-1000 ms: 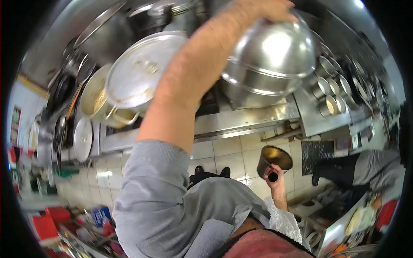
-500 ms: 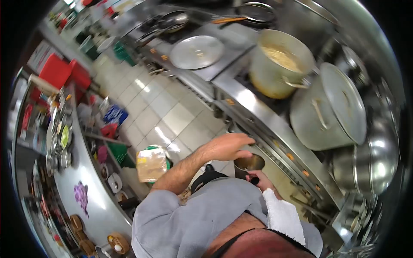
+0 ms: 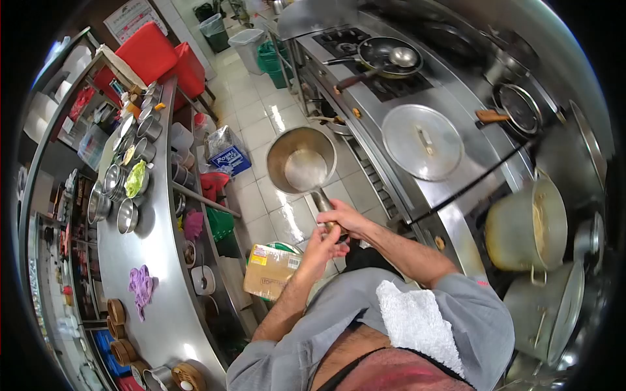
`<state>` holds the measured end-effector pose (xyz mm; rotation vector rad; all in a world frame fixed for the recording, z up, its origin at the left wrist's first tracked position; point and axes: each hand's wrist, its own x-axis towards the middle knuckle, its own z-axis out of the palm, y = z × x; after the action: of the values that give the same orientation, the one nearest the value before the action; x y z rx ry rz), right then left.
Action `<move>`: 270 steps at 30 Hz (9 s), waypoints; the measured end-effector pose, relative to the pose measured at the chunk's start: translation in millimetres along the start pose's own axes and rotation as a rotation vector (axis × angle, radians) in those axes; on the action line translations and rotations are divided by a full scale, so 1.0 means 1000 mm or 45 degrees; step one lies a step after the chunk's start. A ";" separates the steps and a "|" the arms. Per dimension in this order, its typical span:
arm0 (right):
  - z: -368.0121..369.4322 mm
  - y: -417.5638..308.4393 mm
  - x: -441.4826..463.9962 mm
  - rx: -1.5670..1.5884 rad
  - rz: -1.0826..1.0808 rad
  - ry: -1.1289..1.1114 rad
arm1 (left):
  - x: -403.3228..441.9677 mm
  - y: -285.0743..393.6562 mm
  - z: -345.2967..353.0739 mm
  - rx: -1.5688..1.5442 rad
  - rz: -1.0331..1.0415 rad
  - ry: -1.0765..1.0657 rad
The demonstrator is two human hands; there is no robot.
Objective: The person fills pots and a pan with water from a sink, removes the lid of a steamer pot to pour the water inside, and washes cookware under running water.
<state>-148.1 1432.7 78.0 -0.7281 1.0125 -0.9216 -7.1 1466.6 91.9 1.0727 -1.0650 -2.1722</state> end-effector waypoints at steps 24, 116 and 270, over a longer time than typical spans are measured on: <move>-0.018 -0.355 0.636 -0.249 -0.476 0.002 | 0.379 0.435 -0.331 -0.148 0.426 0.451; -0.345 -0.586 1.027 0.976 0.095 1.749 | 1.341 0.810 -0.308 0.557 -1.087 -1.147; -0.026 0.028 -1.176 -1.140 0.120 3.250 | -0.238 -0.080 0.719 0.371 -0.814 -1.923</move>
<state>-441.9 2494.8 491.1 0.4025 3.7438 -0.9160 -464.8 1986.2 408.4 -0.5349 -1.7617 -3.4463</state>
